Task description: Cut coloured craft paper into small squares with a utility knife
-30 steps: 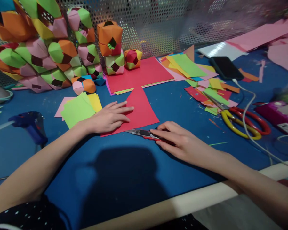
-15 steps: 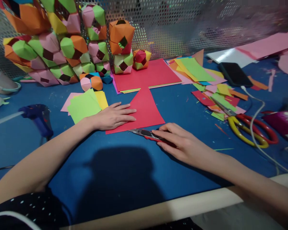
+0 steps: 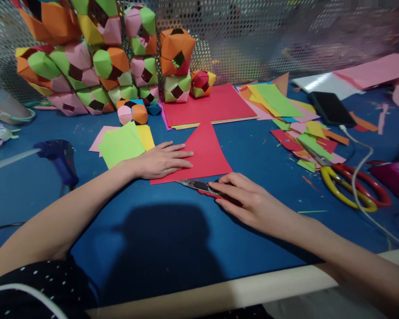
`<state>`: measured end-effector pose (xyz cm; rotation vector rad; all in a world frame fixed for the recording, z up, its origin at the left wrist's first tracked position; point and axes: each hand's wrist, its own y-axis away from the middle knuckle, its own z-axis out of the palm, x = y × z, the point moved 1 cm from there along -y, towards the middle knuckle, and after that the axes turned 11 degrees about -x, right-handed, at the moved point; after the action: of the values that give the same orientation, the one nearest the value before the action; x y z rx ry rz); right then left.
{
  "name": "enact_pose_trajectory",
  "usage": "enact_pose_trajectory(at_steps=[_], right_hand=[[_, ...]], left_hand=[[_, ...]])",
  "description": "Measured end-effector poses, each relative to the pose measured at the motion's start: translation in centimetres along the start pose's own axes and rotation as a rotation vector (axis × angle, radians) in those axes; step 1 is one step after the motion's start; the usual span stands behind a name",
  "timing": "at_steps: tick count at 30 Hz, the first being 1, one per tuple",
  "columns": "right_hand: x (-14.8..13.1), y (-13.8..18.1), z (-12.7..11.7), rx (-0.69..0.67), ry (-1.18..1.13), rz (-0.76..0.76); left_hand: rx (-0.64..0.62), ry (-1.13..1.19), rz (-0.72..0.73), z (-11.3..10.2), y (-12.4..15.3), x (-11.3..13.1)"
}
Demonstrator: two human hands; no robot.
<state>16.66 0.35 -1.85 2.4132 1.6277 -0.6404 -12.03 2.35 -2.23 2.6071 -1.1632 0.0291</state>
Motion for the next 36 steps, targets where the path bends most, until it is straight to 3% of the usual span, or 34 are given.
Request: enact_pose_trajectory(at_steps=[15, 36], right_hand=[[-0.9, -1.4, 0.6, -0.067, -0.029, -0.021], [-2.0, -3.2, 1.3, -0.057, 0.002, -0.086]], left_hand=[[-0.010, 0.019, -0.007, -0.1, 0.0, 0.2], [-0.028, 0.039, -0.014, -0.2, 0.0, 0.6]])
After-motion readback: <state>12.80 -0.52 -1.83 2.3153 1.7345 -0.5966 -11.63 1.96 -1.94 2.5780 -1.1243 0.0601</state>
